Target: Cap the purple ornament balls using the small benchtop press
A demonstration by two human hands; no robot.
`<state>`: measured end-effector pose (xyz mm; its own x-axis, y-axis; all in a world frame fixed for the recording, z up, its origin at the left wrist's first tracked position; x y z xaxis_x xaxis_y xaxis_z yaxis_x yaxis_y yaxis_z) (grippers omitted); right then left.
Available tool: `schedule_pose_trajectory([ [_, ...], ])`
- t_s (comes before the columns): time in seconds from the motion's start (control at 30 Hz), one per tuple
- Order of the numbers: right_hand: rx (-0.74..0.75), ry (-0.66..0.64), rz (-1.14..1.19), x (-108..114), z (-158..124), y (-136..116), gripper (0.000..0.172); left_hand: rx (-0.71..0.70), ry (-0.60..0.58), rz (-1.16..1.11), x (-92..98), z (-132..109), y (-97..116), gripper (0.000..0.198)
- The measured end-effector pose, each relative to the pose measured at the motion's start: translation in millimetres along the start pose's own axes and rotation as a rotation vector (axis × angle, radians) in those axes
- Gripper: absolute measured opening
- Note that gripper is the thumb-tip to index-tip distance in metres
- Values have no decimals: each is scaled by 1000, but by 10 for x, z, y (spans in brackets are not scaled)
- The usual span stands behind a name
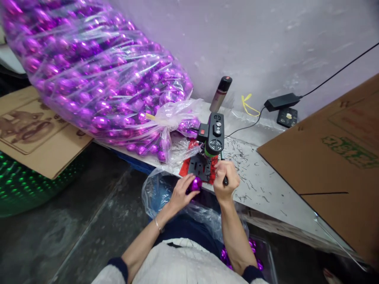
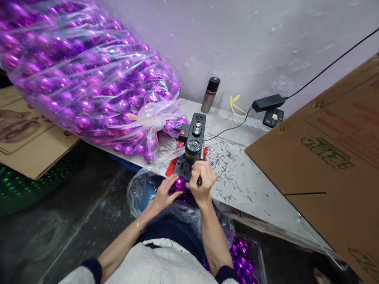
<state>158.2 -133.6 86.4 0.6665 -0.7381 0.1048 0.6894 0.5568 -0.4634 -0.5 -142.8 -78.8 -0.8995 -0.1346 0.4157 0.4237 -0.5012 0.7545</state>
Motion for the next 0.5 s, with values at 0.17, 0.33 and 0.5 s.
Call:
schedule_pose_trajectory([
  [0.17, 12, 14, 16, -14, -152, 47, 24, -94, -133, 105, 76, -156, -42, 70],
  [0.33, 6, 26, 15, -17, -159, 38, 25, 28, 206, 69, 148, 1034, -240, 33],
  [0.5, 17, 32, 6, -25, -166, 28, 25, 446, 182, 272, 54, 2201, -614, 40],
])
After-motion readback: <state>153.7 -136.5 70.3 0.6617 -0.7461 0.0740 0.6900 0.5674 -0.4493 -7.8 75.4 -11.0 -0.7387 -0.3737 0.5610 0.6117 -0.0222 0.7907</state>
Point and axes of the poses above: each hand's wrist, its own z-axis towards the middle knuckle, its own x-axis out of the back of the hand, y = z × x, the point moved 4 cm from there along z, towards the middle knuckle, and after that the axes turned 11 degrees about y, right-handed, at the moved point
